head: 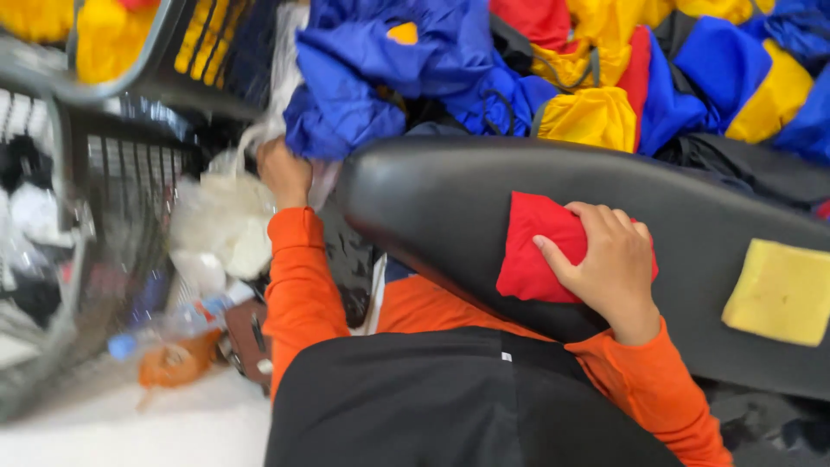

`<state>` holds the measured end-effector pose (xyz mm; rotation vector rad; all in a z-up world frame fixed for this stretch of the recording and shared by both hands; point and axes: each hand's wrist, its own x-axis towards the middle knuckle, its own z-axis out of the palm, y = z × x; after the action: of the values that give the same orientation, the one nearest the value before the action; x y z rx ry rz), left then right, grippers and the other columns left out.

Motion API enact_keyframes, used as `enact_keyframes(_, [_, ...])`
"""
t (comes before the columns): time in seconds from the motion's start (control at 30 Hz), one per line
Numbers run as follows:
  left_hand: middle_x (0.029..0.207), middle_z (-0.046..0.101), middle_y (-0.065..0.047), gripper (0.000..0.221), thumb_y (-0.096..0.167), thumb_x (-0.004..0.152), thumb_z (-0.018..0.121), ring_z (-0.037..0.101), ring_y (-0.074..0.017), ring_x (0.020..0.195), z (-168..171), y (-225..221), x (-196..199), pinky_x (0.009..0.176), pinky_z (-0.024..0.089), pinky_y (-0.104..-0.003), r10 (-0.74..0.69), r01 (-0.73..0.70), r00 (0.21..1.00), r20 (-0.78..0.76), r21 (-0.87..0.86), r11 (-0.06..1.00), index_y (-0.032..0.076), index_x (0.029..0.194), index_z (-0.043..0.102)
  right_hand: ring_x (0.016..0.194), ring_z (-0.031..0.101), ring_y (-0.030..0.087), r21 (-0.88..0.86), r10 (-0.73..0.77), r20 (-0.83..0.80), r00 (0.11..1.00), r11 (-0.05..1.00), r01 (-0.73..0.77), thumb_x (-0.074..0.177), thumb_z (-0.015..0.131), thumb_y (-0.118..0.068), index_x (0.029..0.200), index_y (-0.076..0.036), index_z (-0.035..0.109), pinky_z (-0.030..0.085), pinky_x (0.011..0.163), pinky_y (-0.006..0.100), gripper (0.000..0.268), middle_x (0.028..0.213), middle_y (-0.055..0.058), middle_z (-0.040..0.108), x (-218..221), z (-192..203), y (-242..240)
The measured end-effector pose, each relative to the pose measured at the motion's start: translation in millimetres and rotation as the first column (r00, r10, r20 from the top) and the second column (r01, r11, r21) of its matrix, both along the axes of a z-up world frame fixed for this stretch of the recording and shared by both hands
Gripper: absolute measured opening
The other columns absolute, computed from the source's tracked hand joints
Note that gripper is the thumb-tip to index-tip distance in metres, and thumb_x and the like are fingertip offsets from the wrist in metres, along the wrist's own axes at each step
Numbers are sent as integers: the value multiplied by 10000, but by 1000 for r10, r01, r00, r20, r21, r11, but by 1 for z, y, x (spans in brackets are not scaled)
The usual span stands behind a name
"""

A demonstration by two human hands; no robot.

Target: Cleaning fabric covers with a sponge, bagging them, and trimming loose threads with scissors.

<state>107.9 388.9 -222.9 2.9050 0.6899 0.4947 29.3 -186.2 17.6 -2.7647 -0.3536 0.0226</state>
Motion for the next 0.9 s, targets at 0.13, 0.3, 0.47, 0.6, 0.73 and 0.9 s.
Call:
enact_keyframes(0.13, [1386,638,-179,414,235,999,577,497,-330,1395,-13,7,38,1209,276,-463,-97,78,985,-143,-135,988,75,1378,619,946,678,266,24,-45,48,998,999,44,860,717,-600,1175,-147,696,487,845,416,552,949,32,681,2,0,4])
enact_keyframes(0.3, [1608,452,-102,615,465,1014,469,433,-375,1464,-24,-3,62,1240,265,-590,53,-199,856,-514,-233,952,208,1572,449,897,656,242,44,-21,81,996,999,17,847,705,-574,1151,-177,679,473,791,400,501,890,18,634,6,-1,5])
enact_keyframes(0.47, [1319,668,-162,594,478,963,538,609,-414,1258,45,-40,59,1121,286,-688,206,-330,875,-438,-229,916,163,1461,457,869,655,238,60,-23,58,998,998,19,849,704,-561,1140,-168,686,468,777,392,490,867,15,635,9,0,4])
enact_keyframes(0.6, [982,737,-259,412,195,815,599,662,-521,1072,42,-24,40,953,488,-650,101,-250,945,-311,-488,837,39,1167,746,867,658,250,60,9,21,1000,998,-10,866,692,-550,1153,-152,687,469,777,396,491,870,28,643,10,5,2])
enact_keyframes(0.73, [978,727,-237,399,192,832,613,653,-462,993,38,-9,38,882,512,-597,111,-288,935,-336,-539,792,50,1184,736,857,651,242,67,11,12,1000,998,-12,871,686,-563,1157,-157,686,463,775,392,497,863,21,635,9,3,1])
enact_keyframes(0.9, [966,697,-169,367,182,883,654,627,-287,757,26,17,28,668,582,-438,127,-398,901,-415,-676,620,85,1233,707,864,650,243,72,19,16,1000,997,-20,882,674,-563,1164,-152,684,467,778,394,498,867,23,636,7,3,-1])
